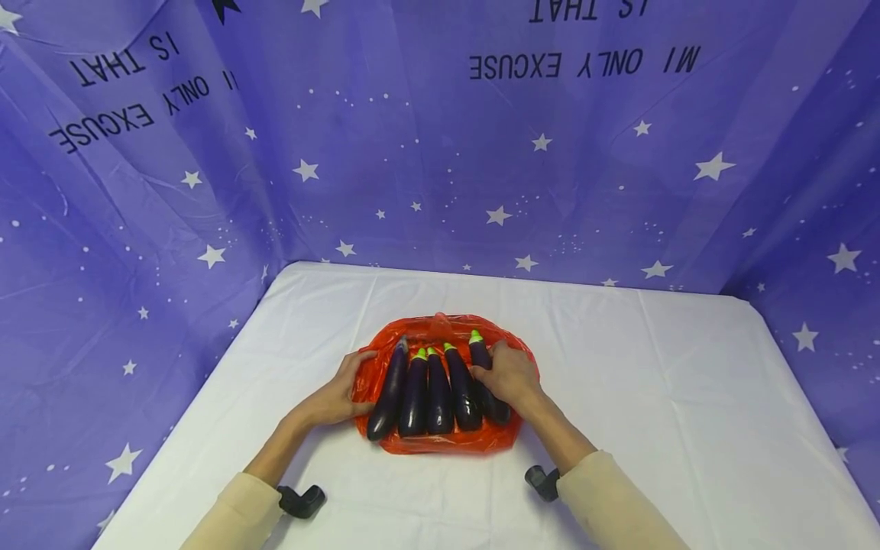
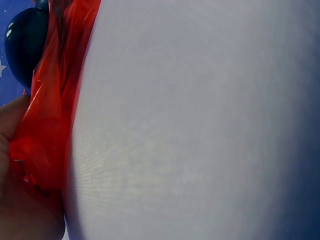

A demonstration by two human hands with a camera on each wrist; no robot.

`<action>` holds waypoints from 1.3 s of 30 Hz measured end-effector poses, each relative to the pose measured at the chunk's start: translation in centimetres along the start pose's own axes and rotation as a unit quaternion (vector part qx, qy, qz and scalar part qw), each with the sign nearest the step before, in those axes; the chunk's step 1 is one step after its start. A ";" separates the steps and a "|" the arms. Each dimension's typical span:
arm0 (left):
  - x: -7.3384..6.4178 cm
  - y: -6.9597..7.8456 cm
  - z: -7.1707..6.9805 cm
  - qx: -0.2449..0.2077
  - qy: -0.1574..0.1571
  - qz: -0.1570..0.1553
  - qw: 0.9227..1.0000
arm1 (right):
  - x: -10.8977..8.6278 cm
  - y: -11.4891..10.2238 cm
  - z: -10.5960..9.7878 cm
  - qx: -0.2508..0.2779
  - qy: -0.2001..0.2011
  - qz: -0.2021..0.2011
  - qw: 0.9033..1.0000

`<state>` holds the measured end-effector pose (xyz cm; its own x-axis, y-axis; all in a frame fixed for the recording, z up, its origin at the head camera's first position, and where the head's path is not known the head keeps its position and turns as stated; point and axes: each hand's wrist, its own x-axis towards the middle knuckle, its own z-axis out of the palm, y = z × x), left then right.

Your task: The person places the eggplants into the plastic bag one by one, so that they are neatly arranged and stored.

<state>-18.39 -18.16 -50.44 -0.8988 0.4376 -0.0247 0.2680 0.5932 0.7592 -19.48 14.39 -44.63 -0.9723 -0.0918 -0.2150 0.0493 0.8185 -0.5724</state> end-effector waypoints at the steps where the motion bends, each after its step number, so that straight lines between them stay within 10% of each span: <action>1: 0.0 0.0 0.0 0.001 0.001 0.002 1.000 | 0.0 0.0 0.1 -0.001 0.002 0.000 1.000; 39: 0.1 0.1 0.0 0.003 -0.008 -0.016 1.000 | 0.4 0.4 1.6 -0.033 0.017 -0.015 0.999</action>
<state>-18.46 -18.08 -50.36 -0.9015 0.4287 -0.0593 0.2410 0.6111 0.7540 -19.45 13.82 -46.22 -0.9805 -0.0976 -0.1708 0.0066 0.8512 -0.5248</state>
